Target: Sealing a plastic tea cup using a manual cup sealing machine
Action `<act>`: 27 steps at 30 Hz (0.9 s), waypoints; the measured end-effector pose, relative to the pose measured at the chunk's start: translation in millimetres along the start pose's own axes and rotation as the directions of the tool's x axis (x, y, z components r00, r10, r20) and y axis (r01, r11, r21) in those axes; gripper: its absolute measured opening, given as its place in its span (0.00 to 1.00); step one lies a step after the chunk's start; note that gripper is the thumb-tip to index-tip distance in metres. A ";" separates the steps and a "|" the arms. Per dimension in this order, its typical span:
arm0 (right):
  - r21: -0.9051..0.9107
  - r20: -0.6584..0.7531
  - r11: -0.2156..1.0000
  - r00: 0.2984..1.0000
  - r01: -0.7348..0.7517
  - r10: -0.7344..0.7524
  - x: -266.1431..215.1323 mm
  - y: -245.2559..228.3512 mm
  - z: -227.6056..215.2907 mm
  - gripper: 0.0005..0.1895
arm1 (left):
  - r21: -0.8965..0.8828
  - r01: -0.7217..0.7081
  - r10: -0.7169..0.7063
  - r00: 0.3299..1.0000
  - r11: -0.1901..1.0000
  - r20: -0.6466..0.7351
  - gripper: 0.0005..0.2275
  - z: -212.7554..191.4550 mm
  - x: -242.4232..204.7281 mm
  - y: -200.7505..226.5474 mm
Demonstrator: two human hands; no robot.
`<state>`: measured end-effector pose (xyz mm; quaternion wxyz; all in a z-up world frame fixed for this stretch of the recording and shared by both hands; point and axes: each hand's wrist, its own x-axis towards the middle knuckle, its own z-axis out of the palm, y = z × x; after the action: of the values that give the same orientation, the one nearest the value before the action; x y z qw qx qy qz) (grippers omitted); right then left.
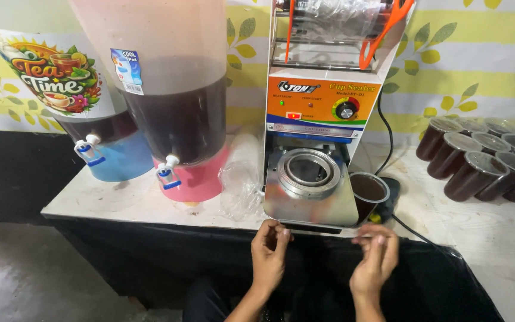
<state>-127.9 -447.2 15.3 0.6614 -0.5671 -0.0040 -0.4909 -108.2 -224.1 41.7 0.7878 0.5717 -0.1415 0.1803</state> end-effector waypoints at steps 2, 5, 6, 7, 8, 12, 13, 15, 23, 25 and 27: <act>-0.131 -0.013 0.987 0.996 0.091 -0.094 19.6 -13.5 1.8 0.11 | 0.041 -0.036 0.035 0.999 0.998 0.023 0.05 -2.7 5.1 -2.2; -0.331 0.033 0.928 0.985 0.170 -0.169 46.9 -38.4 12.1 0.25 | 0.139 -0.068 0.059 0.996 0.988 0.065 0.07 -6.7 12.4 -12.4; -0.399 0.079 0.902 0.986 0.167 -0.147 55.2 -47.4 17.1 0.33 | 0.195 -0.064 0.049 0.996 0.979 0.080 0.07 -8.7 14.6 -16.9; -0.401 0.079 0.901 0.986 0.165 -0.146 62.6 -46.5 18.4 0.33 | 0.195 -0.062 0.047 0.996 0.979 0.080 0.07 -9.7 16.7 -20.9; -0.410 0.129 0.903 0.988 0.127 -0.081 69.1 -45.5 19.1 0.42 | 0.220 -0.051 0.030 0.995 0.974 0.099 0.09 -11.0 18.4 -24.8; -0.416 0.192 0.904 0.981 0.096 -0.016 87.5 -29.3 21.5 0.65 | 0.292 -0.050 0.008 0.990 0.955 0.142 0.07 -14.0 25.6 -39.1; -0.413 0.189 0.905 0.982 0.098 -0.020 90.6 -30.6 24.8 0.65 | 0.291 -0.055 0.012 0.989 0.955 0.145 0.07 -13.8 29.0 -38.7; -0.489 0.134 0.859 0.960 -0.153 0.247 93.8 -34.3 28.6 0.73 | 0.279 -0.041 -0.011 0.983 0.960 0.184 0.04 -13.9 30.0 -38.0; -0.514 0.070 0.843 0.971 -0.161 0.228 110.4 -6.2 25.4 0.56 | 0.312 -0.109 0.001 0.945 0.944 0.327 0.05 -22.4 46.6 -64.4; -0.493 0.088 0.858 0.974 -0.141 0.211 115.6 -10.8 27.7 0.51 | 0.269 -0.116 0.015 0.937 0.956 0.349 0.04 -23.5 53.9 -71.3; -0.506 0.058 0.836 0.958 -0.213 0.280 115.9 -23.5 30.3 0.44 | 0.317 -0.040 -0.071 0.942 0.948 0.329 0.06 -29.3 56.6 -91.5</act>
<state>-66.5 -496.1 108.8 0.5502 -0.7436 0.1520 -0.3483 -16.3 -215.0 -20.7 0.6507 0.7149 -0.2382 0.0942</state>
